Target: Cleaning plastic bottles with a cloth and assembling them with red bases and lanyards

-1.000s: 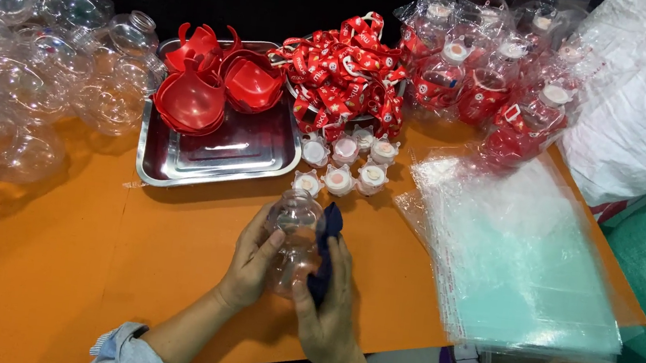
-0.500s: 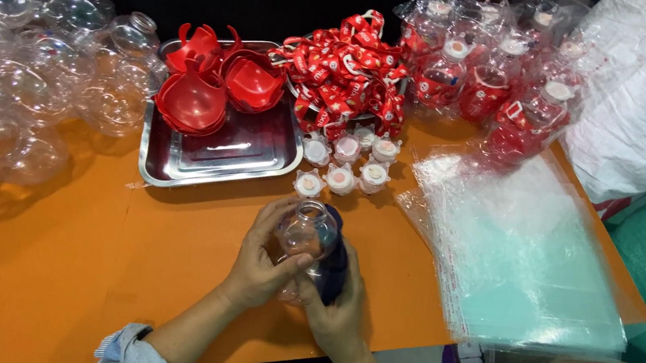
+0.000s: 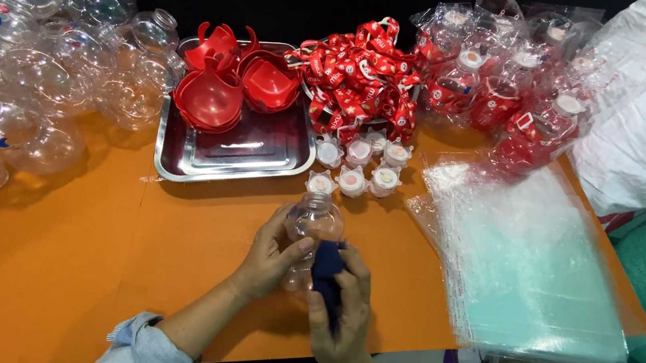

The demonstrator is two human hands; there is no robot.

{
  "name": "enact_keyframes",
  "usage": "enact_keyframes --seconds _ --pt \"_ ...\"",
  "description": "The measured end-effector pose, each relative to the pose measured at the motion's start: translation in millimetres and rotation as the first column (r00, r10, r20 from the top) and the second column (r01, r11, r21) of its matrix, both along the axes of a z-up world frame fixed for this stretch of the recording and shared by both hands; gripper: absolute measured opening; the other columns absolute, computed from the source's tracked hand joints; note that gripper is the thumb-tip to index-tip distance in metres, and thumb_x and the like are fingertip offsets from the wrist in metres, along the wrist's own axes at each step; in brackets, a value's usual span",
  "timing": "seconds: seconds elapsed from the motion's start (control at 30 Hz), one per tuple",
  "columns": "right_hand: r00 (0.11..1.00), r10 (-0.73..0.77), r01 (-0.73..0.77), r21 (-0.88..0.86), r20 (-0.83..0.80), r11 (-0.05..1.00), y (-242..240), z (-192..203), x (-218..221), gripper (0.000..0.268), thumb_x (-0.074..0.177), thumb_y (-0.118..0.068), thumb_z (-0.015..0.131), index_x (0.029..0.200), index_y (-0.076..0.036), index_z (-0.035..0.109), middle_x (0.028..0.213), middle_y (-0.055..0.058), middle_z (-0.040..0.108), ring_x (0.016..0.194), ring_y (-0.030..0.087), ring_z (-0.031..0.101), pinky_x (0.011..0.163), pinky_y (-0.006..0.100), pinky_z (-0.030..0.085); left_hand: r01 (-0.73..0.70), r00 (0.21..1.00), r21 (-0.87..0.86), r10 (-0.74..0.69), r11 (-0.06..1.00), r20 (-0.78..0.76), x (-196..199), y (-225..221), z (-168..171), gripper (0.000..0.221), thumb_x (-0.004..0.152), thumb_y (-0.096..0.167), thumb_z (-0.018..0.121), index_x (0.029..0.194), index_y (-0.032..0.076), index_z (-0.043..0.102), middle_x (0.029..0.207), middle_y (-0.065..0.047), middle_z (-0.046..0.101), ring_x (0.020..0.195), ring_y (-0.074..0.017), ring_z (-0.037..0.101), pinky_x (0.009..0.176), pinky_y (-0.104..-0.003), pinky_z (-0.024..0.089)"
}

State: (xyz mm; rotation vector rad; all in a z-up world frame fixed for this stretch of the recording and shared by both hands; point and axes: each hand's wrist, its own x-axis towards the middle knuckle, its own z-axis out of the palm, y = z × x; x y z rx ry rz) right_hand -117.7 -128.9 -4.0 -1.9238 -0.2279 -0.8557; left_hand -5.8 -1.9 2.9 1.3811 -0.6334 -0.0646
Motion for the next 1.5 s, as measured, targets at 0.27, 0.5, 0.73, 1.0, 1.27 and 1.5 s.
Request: enact_keyframes --seconds 0.27,0.5,0.73,1.0,1.27,1.5 --pt "0.974 0.01 0.115 0.534 -0.226 0.837 -13 -25 13 0.043 0.099 -0.033 0.05 0.127 -0.001 0.059 0.122 0.013 0.064 0.115 0.024 0.061 0.101 0.036 0.05 0.231 0.973 -0.074 -0.232 0.97 -0.01 -7 -2 15 0.069 0.093 0.053 0.066 0.136 0.001 0.057 0.126 -0.012 0.059 0.122 -0.0271 0.06 0.107 -0.039 0.049" --pt "0.937 0.207 0.038 0.673 -0.28 0.739 -13 0 18 0.047 0.098 -0.036 0.051 0.121 0.0 0.069 0.116 0.016 0.072 0.11 0.029 0.068 0.096 0.039 0.055 0.169 0.985 -0.063 -0.17 0.984 -0.019 -8 -3 8 0.062 0.094 0.046 0.068 0.136 0.001 0.057 0.127 -0.012 0.061 0.121 -0.0264 0.063 0.105 -0.038 0.051" --pt "0.914 -0.086 0.211 0.283 -0.396 0.935 -3 -5 5 0.052 0.093 -0.041 0.056 0.13 -0.004 0.052 0.113 0.009 0.069 0.1 0.021 0.067 0.087 0.034 0.054 0.121 0.992 -0.071 -0.124 0.99 -0.037 -8 -7 8 0.058 0.095 0.045 0.066 0.133 0.002 0.057 0.124 -0.01 0.064 0.117 -0.0246 0.064 0.103 -0.037 0.052" --pt "0.997 0.051 -0.031 -0.297 0.061 0.954 0 7 1 0.051 0.106 -0.033 0.043 0.145 -0.001 0.05 0.16 0.021 0.041 0.153 0.053 0.033 0.129 0.061 0.023 0.113 0.971 -0.231 -0.157 0.966 -0.181 -4 -6 -6 0.062 0.104 0.052 0.046 0.137 0.0 0.051 0.13 -0.014 0.062 0.121 -0.0234 0.061 0.107 -0.036 0.048" --pt "0.979 0.2 -0.172 -0.369 0.039 0.914 -13 29 18 0.051 0.11 -0.033 0.031 0.134 -0.003 0.064 0.158 0.016 0.043 0.156 0.046 0.022 0.13 0.057 0.009 0.185 0.978 -0.184 -0.2 0.965 -0.067 -3 -1 20 0.063 0.107 0.056 0.038 0.124 0.002 0.067 0.135 -0.013 0.062 0.132 -0.0274 0.057 0.118 -0.041 0.042" --pt "0.962 0.248 -0.273 -0.41 -0.114 0.87 -30 86 39 0.031 0.103 -0.019 0.047 0.12 -0.001 0.066 0.153 0.018 0.048 0.147 0.042 0.037 0.124 0.061 0.019 0.184 0.981 0.015 -0.183 0.983 -0.058 -10 2 -10 0.075 0.096 0.072 0.043 0.12 0.003 0.061 0.111 -0.006 0.068 0.102 -0.0178 0.065 0.089 -0.035 0.053"
